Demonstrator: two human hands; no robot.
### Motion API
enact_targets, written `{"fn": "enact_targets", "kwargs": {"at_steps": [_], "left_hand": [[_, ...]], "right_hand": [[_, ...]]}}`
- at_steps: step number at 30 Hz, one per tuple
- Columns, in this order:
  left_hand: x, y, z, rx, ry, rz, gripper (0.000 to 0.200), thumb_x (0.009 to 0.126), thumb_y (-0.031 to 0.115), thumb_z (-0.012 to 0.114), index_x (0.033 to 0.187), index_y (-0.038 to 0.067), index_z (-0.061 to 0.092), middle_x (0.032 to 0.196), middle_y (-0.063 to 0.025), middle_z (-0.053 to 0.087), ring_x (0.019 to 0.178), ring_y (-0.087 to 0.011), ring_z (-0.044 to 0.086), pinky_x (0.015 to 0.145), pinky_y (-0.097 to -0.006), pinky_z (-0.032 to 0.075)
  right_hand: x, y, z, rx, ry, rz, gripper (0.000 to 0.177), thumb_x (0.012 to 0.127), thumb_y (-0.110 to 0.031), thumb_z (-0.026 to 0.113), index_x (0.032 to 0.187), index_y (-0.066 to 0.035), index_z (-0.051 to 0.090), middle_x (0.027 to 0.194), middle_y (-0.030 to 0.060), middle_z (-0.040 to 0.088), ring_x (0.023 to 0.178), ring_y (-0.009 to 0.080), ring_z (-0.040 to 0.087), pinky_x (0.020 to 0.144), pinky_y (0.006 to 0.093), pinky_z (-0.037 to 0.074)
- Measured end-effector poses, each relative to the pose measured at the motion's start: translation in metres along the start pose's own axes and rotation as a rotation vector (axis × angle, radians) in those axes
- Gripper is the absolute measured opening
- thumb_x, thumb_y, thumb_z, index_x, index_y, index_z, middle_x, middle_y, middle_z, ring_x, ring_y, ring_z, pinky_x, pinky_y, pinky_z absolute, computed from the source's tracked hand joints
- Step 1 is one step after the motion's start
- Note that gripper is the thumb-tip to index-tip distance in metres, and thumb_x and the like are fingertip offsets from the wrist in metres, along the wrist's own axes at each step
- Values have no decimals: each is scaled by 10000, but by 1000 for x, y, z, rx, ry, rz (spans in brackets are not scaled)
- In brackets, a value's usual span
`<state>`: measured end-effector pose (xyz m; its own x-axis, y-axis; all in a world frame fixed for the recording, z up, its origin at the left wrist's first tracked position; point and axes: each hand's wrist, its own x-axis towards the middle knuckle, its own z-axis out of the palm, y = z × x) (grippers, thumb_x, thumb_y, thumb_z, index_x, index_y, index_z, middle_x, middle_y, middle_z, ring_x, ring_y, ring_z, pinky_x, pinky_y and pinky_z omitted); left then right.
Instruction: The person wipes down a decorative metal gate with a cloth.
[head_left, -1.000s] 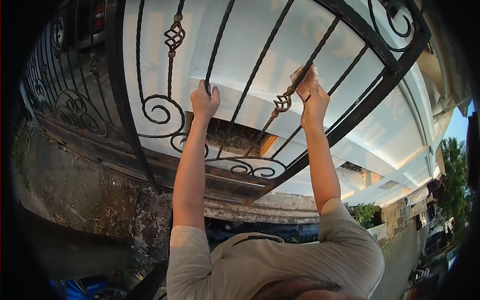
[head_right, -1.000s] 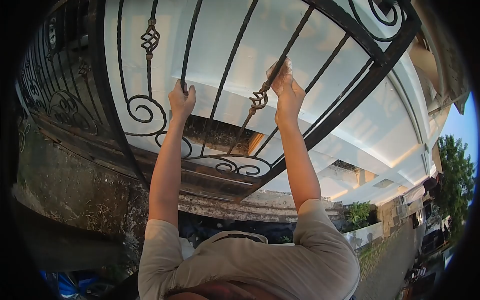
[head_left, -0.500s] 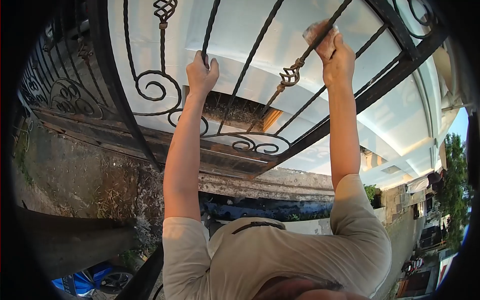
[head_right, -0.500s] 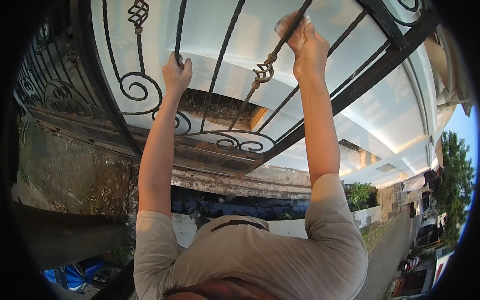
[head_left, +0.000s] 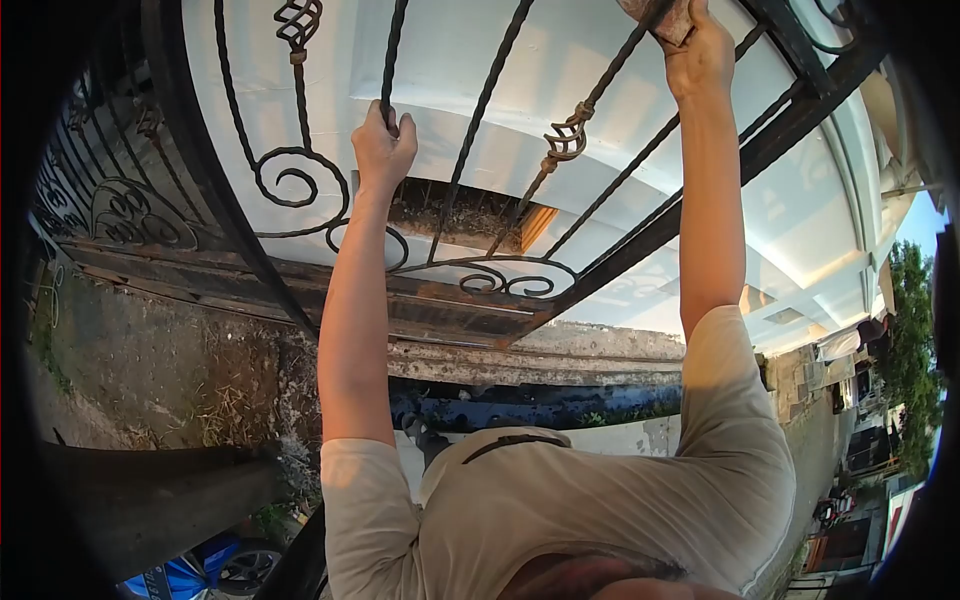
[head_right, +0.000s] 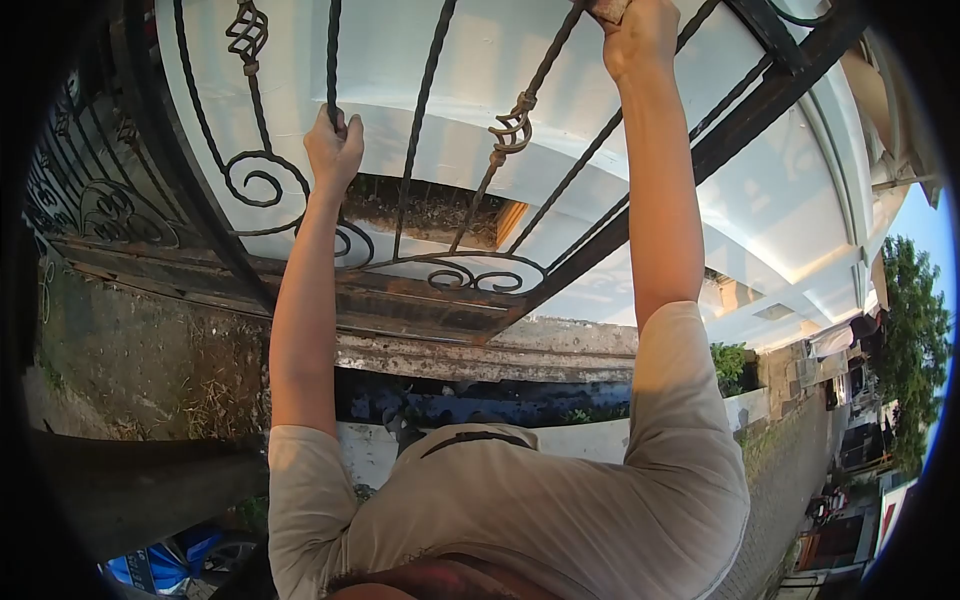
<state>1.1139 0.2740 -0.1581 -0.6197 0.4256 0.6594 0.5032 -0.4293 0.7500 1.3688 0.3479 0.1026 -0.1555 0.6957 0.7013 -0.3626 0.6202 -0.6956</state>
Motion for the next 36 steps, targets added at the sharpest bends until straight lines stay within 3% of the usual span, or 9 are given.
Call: {"fn": "enact_targets", "kwargs": {"at_steps": [6, 9, 17, 19, 21, 24, 28, 31, 36], "left_hand": [[-2, -3, 5, 40, 27, 16, 186, 785, 128, 621, 741, 18, 477, 494, -40, 445, 415, -141, 442, 446, -290, 379], [0, -6, 3, 68, 39, 80, 192, 777, 134, 630, 747, 13, 484, 496, -41, 448, 424, -140, 454, 443, -285, 376], [-1, 5, -6, 75, -43, 41, 206, 793, 140, 637, 813, 8, 480, 552, -18, 456, 467, -112, 420, 459, -282, 371], [-14, 31, -6, 144, -47, -126, 338, 810, 153, 639, 1039, -50, 495, 792, -118, 552, 690, -189, 551, 650, -322, 464], [-42, 37, 15, 327, 221, 209, 584, 842, 179, 618, 1291, -98, 368, 1167, -244, 497, 1085, -334, 511, 948, -397, 393], [-96, 119, 30, -12, -294, 146, 581, 919, 277, 511, 1366, -56, 346, 1422, -283, 306, 1327, -411, 299, 1083, -432, 243], [-142, 153, 61, -441, -876, -86, 459, 937, 389, 530, 1119, -28, 587, 816, -138, 617, 722, -181, 560, 668, -329, 454], [-146, 158, 76, -261, -738, -74, 330, 943, 297, 564, 902, -20, 646, 648, -37, 559, 585, -83, 447, 531, -260, 387], [-67, 173, 86, -41, 39, 83, 276, 961, 173, 530, 928, -83, 628, 829, -92, 672, 714, -146, 640, 647, -267, 501]], "right_hand": [[-95, 57, -17, -189, 56, 198, 309, 988, -211, 463, 958, 65, 598, 992, 117, 645, 951, 201, 627, 908, 343, 476], [-98, 69, -17, -280, 71, -52, 377, 985, -233, 471, 703, 12, 523, 657, -39, 465, 618, 63, 451, 642, 263, 447], [-164, 81, -40, -405, 63, -38, 341, 995, -261, 470, 931, 35, 628, 667, -52, 454, 601, 44, 326, 550, 218, 287], [-202, 60, -50, -556, -115, -84, 354, 991, -281, 477, 918, 24, 639, 659, -58, 465, 596, 38, 353, 535, 222, 294], [-224, 45, -58, -453, -100, 48, 297, 973, -233, 513, 929, 30, 643, 664, -31, 518, 629, 41, 406, 558, 224, 359], [-242, 40, -88, -303, -220, 377, 238, 956, -181, 540, 940, 31, 646, 691, -19, 553, 634, 30, 423, 547, 213, 369], [-260, 33, -105, -134, -156, 365, 131, 906, -77, 593, 943, 35, 652, 696, -11, 581, 655, 33, 507, 564, 220, 430], [-270, 48, -143, -314, -186, 342, 145, 884, -66, 615, 988, 24, 662, 763, 38, 633, 689, 61, 585, 594, 229, 466], [-236, 54, -215, -947, 572, -408, 272, 947, -167, 523, 1143, -3, 617, 1025, 161, 623, 987, 276, 600, 831, 356, 475]]}}
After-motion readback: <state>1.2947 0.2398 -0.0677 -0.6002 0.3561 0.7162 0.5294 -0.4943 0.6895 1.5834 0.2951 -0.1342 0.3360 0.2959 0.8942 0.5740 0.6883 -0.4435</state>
